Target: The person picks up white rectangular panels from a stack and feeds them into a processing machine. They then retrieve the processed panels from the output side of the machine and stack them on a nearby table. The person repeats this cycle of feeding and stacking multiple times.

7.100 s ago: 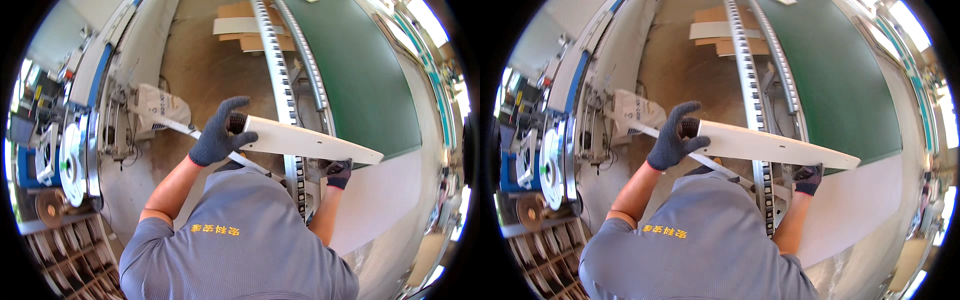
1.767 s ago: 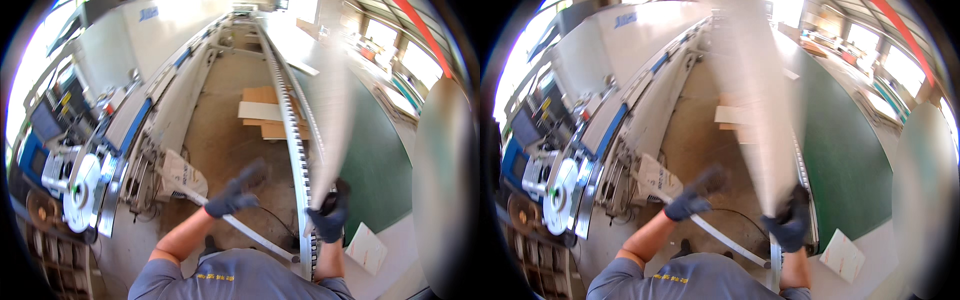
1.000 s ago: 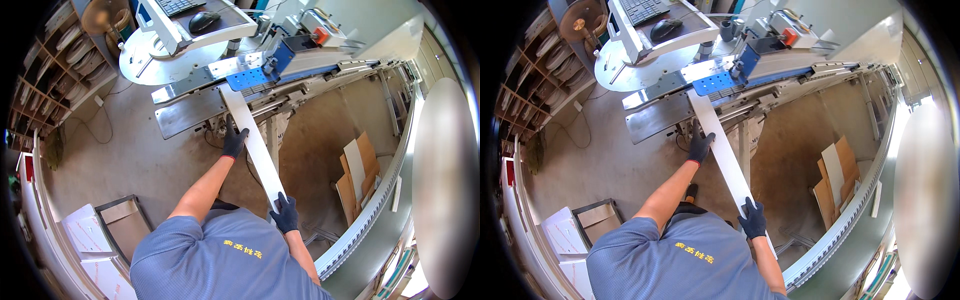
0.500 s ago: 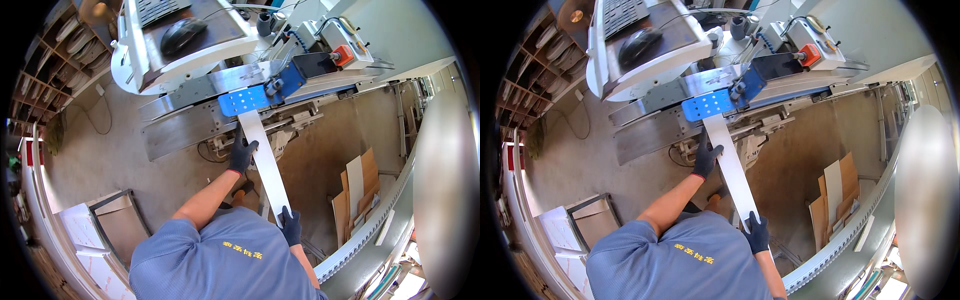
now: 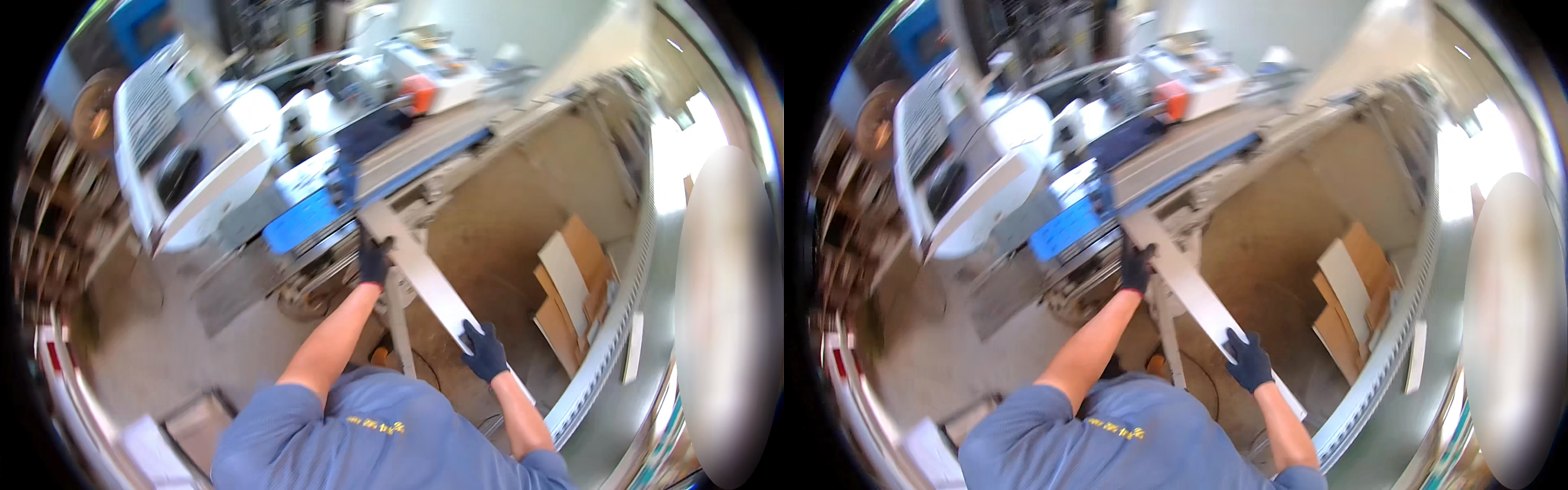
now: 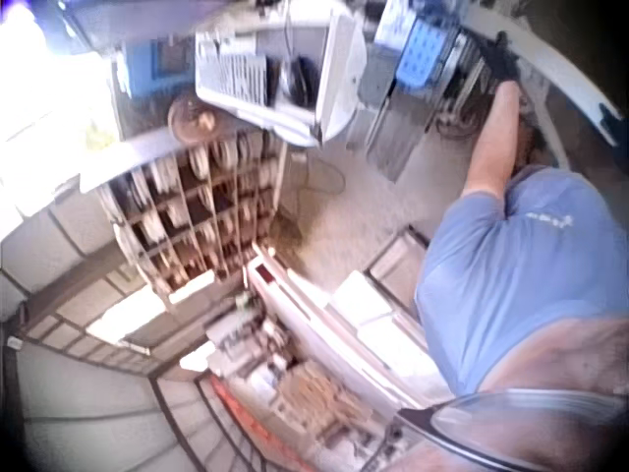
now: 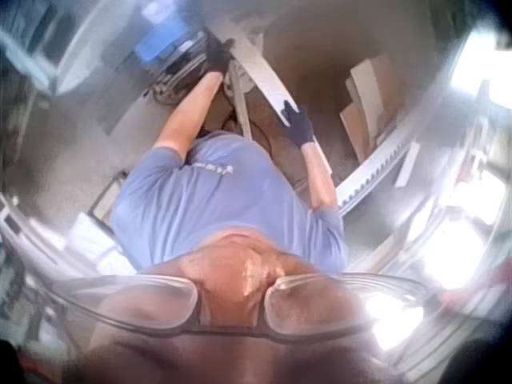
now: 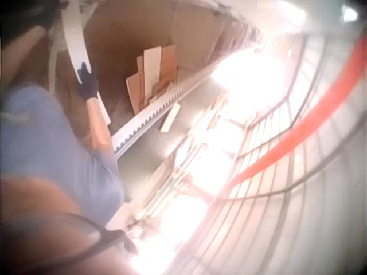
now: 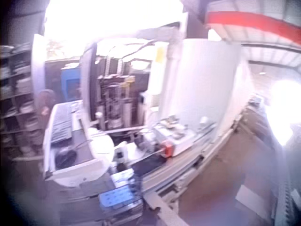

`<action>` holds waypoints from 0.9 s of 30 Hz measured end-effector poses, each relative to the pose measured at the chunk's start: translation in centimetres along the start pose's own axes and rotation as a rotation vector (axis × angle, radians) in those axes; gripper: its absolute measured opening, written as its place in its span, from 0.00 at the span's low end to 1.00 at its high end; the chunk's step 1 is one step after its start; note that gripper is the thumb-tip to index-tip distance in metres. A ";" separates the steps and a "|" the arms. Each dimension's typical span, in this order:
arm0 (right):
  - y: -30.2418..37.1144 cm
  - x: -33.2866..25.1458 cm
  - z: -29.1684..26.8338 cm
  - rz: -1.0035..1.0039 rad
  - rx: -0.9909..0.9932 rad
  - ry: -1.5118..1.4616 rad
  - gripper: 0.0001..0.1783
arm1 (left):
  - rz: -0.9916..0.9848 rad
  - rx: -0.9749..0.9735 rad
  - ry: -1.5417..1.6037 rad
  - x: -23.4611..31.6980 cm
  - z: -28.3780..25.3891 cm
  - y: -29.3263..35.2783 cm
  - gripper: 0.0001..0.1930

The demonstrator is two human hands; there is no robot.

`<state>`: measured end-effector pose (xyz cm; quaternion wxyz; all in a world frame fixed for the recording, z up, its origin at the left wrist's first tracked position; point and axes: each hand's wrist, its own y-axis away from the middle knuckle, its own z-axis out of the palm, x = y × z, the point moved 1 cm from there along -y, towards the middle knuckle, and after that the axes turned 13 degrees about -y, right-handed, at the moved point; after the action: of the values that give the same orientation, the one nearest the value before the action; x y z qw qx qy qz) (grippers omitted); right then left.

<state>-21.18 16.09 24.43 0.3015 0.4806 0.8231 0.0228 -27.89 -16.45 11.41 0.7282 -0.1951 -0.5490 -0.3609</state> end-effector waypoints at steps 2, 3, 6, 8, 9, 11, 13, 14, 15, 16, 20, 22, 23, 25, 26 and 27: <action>-0.6 1.2 -1.2 0.003 -0.028 0.118 0.48 | 0.014 -0.062 -0.118 -0.4 0.6 -1.6 0.45; -1.3 1.6 -1.5 0.083 0.001 0.101 0.49 | -0.002 -0.074 0.079 -1.8 0.8 -3.1 0.46; -0.7 0.4 -1.7 0.197 0.180 -0.027 0.52 | 0.059 -0.300 -0.003 -1.9 1.2 -5.9 0.44; 2.9 1.1 1.2 0.139 0.525 -0.262 0.48 | -0.001 -0.380 -0.157 -1.4 1.5 -5.0 0.35; 5.3 0.7 2.9 0.163 0.617 -0.315 0.42 | 0.065 -0.507 -0.343 -2.1 -0.2 -4.0 0.32; 10.2 -0.1 5.0 0.252 0.623 -0.417 0.34 | 0.057 -0.416 -0.231 -2.6 -1.9 1.0 0.23; 14.5 -1.9 8.6 0.359 0.404 -0.578 0.29 | -0.349 -0.423 -0.420 -8.5 -8.7 0.0 0.17; 18.4 -2.6 10.9 0.461 0.439 -0.629 0.24 | -0.376 -0.536 -0.461 -9.0 -9.0 3.9 0.17; 22.5 -3.2 12.2 0.560 0.468 -0.667 0.19 | -0.405 -0.642 -0.488 -8.9 -9.5 8.3 0.17; 25.6 -3.4 13.3 0.618 0.480 -0.595 0.17 | -0.343 -0.920 -0.658 -11.3 -11.3 8.6 0.15; 39.0 -3.3 20.6 1.023 0.619 -0.463 0.15 | -0.577 -1.211 -0.665 -7.1 -8.3 24.5 0.16; 43.9 -4.2 21.6 0.996 0.850 -0.499 0.15 | -0.691 -1.334 -0.695 -8.8 -8.0 28.8 0.20; 46.3 -4.1 23.1 1.090 0.905 -0.507 0.16 | -0.659 -1.451 -0.724 -8.6 -7.1 31.0 0.23; 51.0 -5.3 24.5 1.147 1.092 -0.445 0.17 | -0.477 -1.610 -0.737 -8.0 -5.5 35.8 0.21; 53.8 -5.7 25.1 1.189 1.187 -0.403 0.17 | -0.389 -1.701 -0.731 -7.3 -4.5 38.7 0.21; 56.7 -5.5 26.1 1.210 1.218 -0.332 0.17 | -0.309 -1.763 -0.781 -6.6 -3.8 41.4 0.20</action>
<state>38.42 35.53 24.32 0.0444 0.9098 0.2412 -0.3349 4.30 10.51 8.62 0.0326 -0.7015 -0.3044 -0.6436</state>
